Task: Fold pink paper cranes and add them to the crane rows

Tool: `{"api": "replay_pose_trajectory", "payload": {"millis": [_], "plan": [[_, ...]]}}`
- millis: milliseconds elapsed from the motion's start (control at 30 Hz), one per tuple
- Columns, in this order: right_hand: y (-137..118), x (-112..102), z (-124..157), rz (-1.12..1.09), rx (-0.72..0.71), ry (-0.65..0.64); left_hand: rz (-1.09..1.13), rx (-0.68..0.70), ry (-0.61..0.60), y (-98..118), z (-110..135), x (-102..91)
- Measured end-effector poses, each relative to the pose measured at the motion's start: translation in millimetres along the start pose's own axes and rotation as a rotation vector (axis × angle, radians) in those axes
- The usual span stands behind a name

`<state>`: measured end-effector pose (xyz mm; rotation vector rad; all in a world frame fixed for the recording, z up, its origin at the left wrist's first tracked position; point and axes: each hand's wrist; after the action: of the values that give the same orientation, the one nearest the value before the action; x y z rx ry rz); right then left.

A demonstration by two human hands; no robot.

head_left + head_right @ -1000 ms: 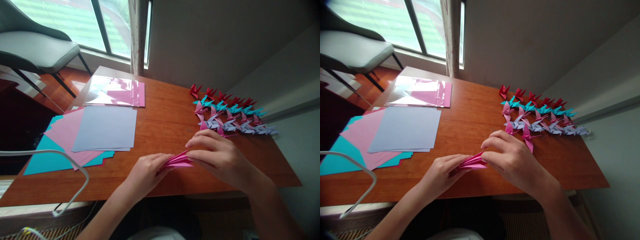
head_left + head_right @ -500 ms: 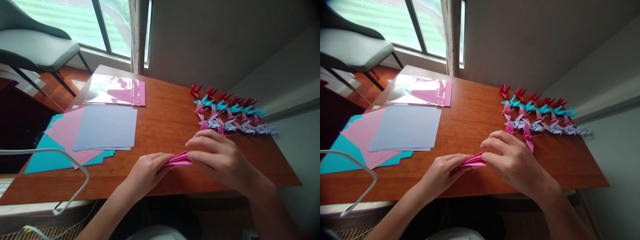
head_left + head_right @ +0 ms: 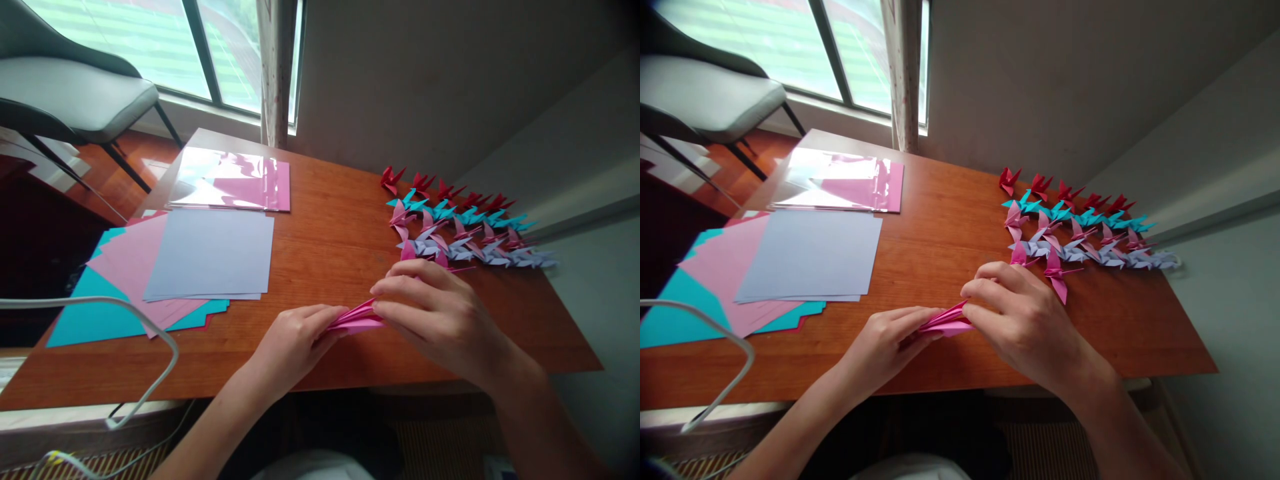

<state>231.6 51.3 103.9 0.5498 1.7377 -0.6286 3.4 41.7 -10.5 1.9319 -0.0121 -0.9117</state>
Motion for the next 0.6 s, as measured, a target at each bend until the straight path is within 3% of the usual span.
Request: {"api": "replay_pose_trajectory", "payload": {"millis": [600], "plan": [[1.9,0.5,0.4,0.011,-0.035,-0.020,-0.027,0.020,0.018,2.4,-2.2,-1.2]]}}
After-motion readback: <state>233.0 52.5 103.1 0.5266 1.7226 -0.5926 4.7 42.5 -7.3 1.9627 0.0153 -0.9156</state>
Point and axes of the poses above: each hand's wrist, its own z-axis away from the middle knuckle, its own x-axis out of the palm, y = z × x, and after that the axes turned 5 degrees about -y, right-handed
